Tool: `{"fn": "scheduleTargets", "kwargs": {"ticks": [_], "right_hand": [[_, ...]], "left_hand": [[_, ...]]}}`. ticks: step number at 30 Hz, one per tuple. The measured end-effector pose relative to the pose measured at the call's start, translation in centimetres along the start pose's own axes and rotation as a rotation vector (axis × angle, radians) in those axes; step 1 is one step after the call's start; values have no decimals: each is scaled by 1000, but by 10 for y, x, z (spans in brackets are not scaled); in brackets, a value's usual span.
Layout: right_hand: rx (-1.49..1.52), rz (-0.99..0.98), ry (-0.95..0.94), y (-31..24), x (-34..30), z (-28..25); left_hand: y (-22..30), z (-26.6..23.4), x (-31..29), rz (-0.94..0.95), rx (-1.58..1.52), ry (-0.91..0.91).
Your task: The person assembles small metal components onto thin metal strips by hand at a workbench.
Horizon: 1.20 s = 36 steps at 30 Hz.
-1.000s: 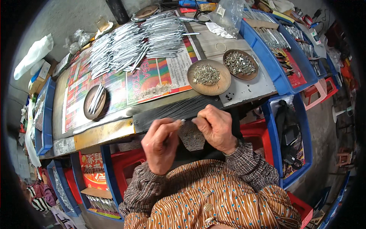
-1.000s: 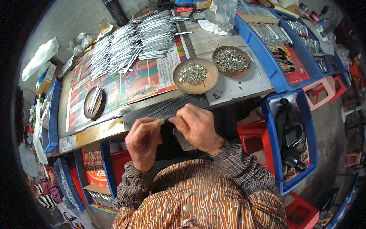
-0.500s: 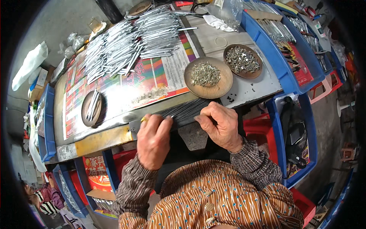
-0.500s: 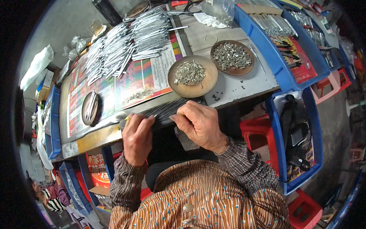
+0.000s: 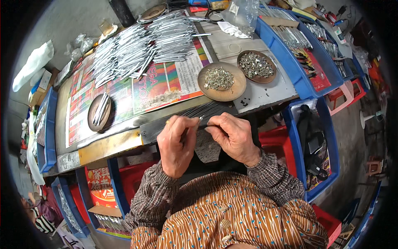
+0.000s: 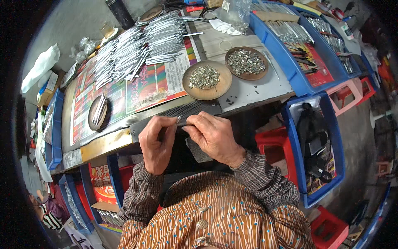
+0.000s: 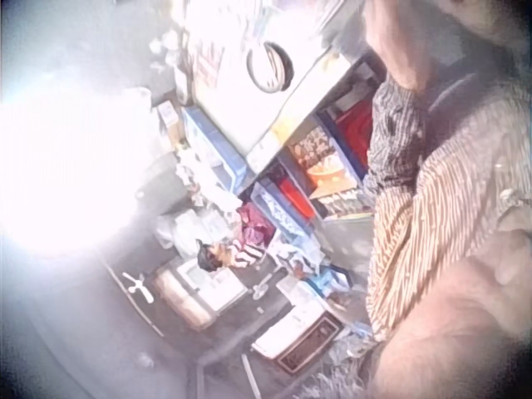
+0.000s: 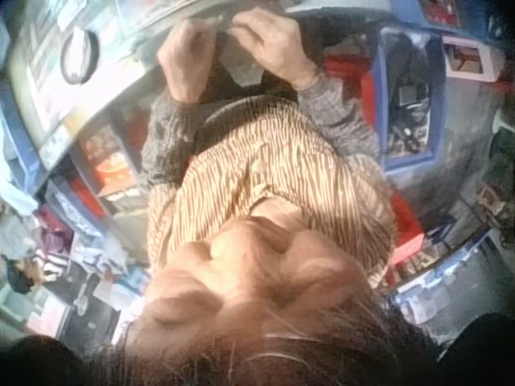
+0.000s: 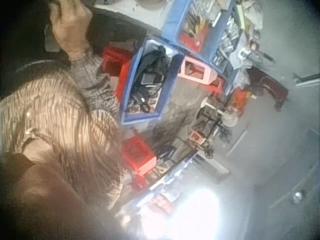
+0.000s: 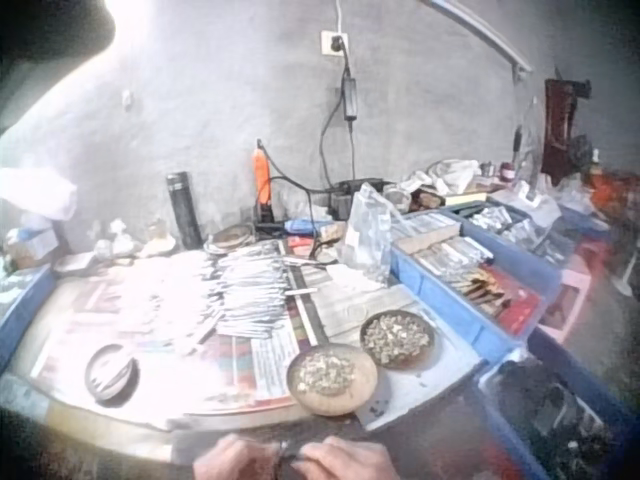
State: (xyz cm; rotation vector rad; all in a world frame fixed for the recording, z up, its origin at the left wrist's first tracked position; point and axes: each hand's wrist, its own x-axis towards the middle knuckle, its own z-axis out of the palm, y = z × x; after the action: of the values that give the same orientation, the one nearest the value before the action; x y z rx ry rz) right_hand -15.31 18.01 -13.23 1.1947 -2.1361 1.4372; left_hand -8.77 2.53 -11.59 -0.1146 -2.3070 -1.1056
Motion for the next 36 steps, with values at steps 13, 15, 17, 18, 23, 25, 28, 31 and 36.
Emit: {"fn": "scheduleTargets", "kwargs": {"ticks": [13,15,17,18,23,25,28,31,36], "right_hand": [[121,-5,53,-11,-5,12],[142,-1,63,-13,-7,14],[159,4,73,-14,-7,17],[181,31,71,-15,-7,18],[217,110,53,-20,-3,25],[223,86,12,-20,-2,25],[221,33,-38,-15,1,22],[179,17,-45,-13,4,14],[118,38,-32,-7,7,8]], "left_hand": [[14,-2,-28,-340,-530,-67],[14,-2,-29,-333,-564,-65],[12,-1,-31,-334,-577,-52],[12,-2,-31,-283,-528,-35],[16,-12,-26,-110,-273,29],[12,-21,-23,-45,-156,24],[-1,-41,-19,-19,105,46],[-30,-74,-7,37,355,153],[-93,-131,16,48,672,214]]}}
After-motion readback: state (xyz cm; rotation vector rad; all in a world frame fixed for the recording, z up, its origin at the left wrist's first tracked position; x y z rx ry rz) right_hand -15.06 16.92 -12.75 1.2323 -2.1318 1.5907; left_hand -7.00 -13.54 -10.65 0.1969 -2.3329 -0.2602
